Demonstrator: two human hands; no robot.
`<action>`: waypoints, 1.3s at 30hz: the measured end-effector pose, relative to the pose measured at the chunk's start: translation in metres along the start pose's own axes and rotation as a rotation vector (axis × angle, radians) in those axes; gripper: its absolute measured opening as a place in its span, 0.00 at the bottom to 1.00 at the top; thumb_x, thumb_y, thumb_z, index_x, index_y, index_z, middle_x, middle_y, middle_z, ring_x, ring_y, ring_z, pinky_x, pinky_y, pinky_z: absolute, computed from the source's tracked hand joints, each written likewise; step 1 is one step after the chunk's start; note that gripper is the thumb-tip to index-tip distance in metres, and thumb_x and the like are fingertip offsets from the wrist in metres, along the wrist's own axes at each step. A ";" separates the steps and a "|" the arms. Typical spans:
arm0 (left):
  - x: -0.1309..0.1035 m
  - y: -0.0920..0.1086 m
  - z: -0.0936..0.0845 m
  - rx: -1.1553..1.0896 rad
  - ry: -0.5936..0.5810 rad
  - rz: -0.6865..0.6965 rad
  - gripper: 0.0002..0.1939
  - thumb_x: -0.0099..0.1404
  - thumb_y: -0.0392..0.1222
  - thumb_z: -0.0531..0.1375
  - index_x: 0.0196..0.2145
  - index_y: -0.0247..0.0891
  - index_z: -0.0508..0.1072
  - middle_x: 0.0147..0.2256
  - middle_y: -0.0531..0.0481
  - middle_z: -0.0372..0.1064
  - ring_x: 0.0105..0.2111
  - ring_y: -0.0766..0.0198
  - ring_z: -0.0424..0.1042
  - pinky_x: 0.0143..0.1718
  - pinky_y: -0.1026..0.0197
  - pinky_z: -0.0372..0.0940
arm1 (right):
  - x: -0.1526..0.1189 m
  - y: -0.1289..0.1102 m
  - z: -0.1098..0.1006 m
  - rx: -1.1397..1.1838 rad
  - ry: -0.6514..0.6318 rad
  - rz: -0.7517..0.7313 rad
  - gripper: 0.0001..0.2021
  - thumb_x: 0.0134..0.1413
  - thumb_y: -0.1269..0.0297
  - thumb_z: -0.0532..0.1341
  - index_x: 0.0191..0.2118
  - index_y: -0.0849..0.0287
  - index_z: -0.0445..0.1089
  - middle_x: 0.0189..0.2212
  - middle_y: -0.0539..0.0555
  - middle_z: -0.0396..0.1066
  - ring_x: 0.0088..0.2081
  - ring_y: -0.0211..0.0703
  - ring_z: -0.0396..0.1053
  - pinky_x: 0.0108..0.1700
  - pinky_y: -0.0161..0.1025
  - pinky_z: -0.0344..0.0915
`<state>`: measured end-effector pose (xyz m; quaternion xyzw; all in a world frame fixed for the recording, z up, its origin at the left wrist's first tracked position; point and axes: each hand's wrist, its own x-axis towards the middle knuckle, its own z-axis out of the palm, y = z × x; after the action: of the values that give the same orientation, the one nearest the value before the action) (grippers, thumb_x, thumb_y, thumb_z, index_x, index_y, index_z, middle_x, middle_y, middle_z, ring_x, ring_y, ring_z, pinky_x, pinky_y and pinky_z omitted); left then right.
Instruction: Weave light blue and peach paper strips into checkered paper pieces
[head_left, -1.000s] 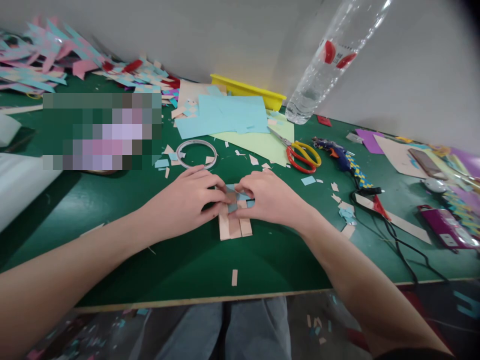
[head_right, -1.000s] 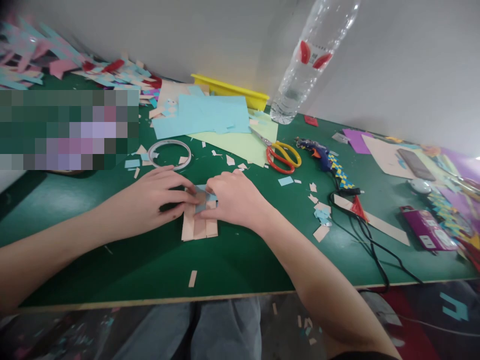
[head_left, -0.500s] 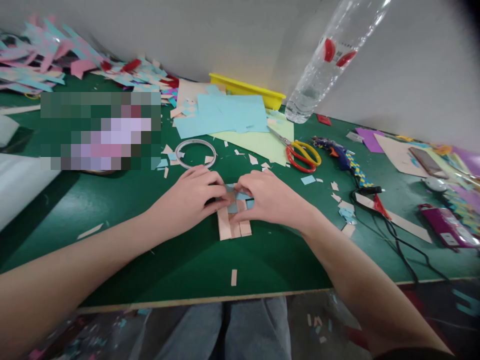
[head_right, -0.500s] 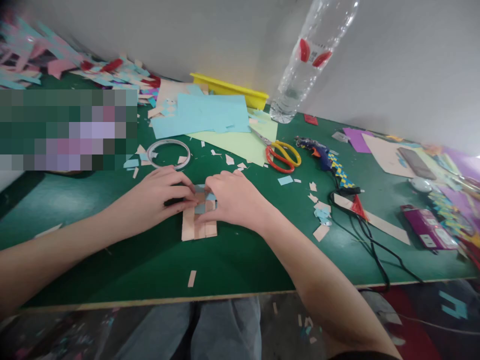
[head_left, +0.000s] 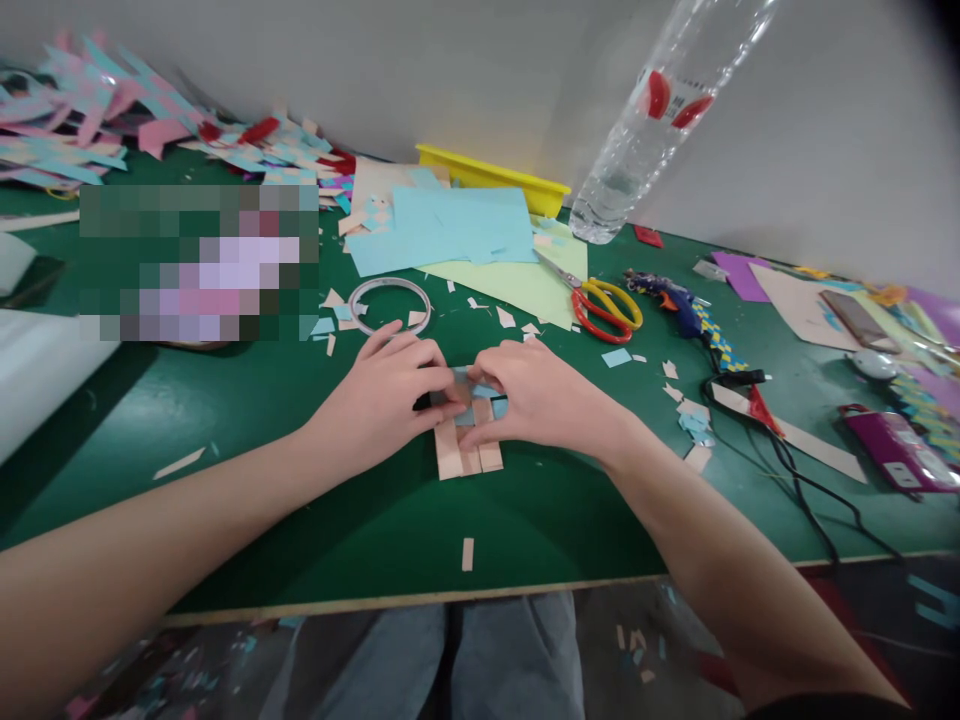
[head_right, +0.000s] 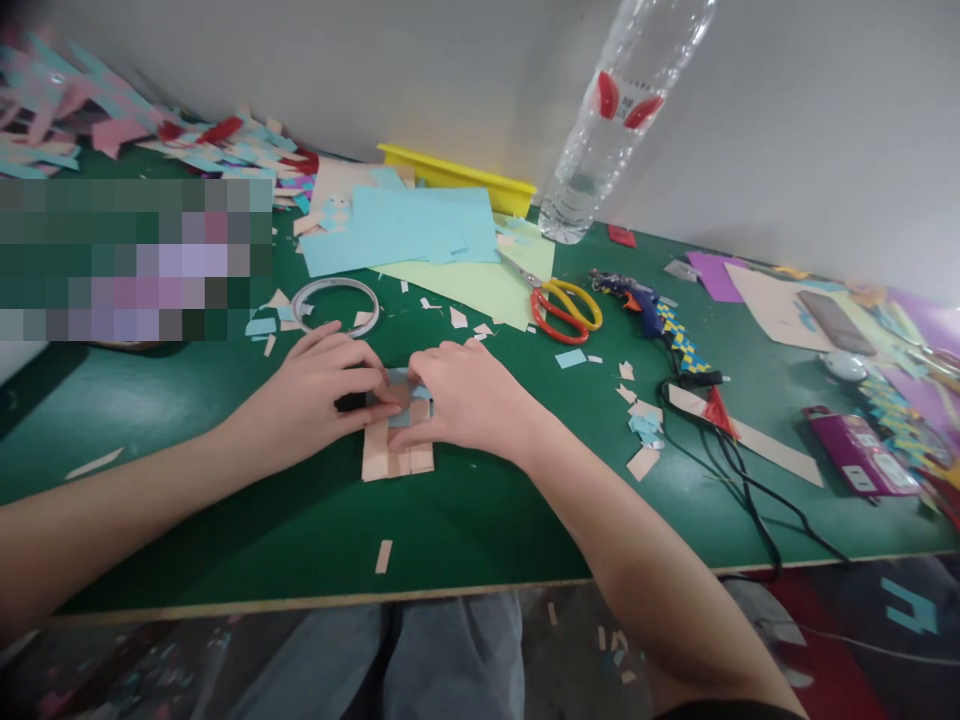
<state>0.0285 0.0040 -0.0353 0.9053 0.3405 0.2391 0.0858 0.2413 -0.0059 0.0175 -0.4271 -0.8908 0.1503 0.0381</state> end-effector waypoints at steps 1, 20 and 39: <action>0.000 0.001 0.000 0.012 0.004 0.001 0.09 0.67 0.47 0.61 0.31 0.41 0.75 0.33 0.53 0.66 0.39 0.59 0.68 0.63 0.42 0.46 | 0.000 0.000 0.000 -0.002 0.002 -0.003 0.25 0.49 0.40 0.66 0.32 0.59 0.62 0.31 0.50 0.66 0.34 0.41 0.61 0.37 0.38 0.48; 0.000 0.000 -0.001 -0.062 -0.013 -0.047 0.09 0.65 0.49 0.61 0.30 0.44 0.75 0.34 0.54 0.66 0.42 0.58 0.68 0.63 0.38 0.44 | -0.002 0.001 -0.001 0.009 -0.015 -0.011 0.22 0.56 0.42 0.62 0.32 0.59 0.62 0.31 0.51 0.66 0.33 0.40 0.60 0.39 0.38 0.49; 0.003 0.002 -0.006 -0.108 -0.045 -0.075 0.16 0.69 0.51 0.55 0.29 0.42 0.74 0.34 0.52 0.68 0.40 0.60 0.69 0.63 0.38 0.45 | 0.004 0.006 0.001 0.087 0.038 0.014 0.11 0.65 0.65 0.57 0.30 0.60 0.65 0.27 0.49 0.67 0.31 0.38 0.59 0.38 0.38 0.49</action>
<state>0.0286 0.0041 -0.0287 0.8912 0.3587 0.2331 0.1508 0.2434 0.0004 0.0143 -0.4342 -0.8795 0.1811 0.0725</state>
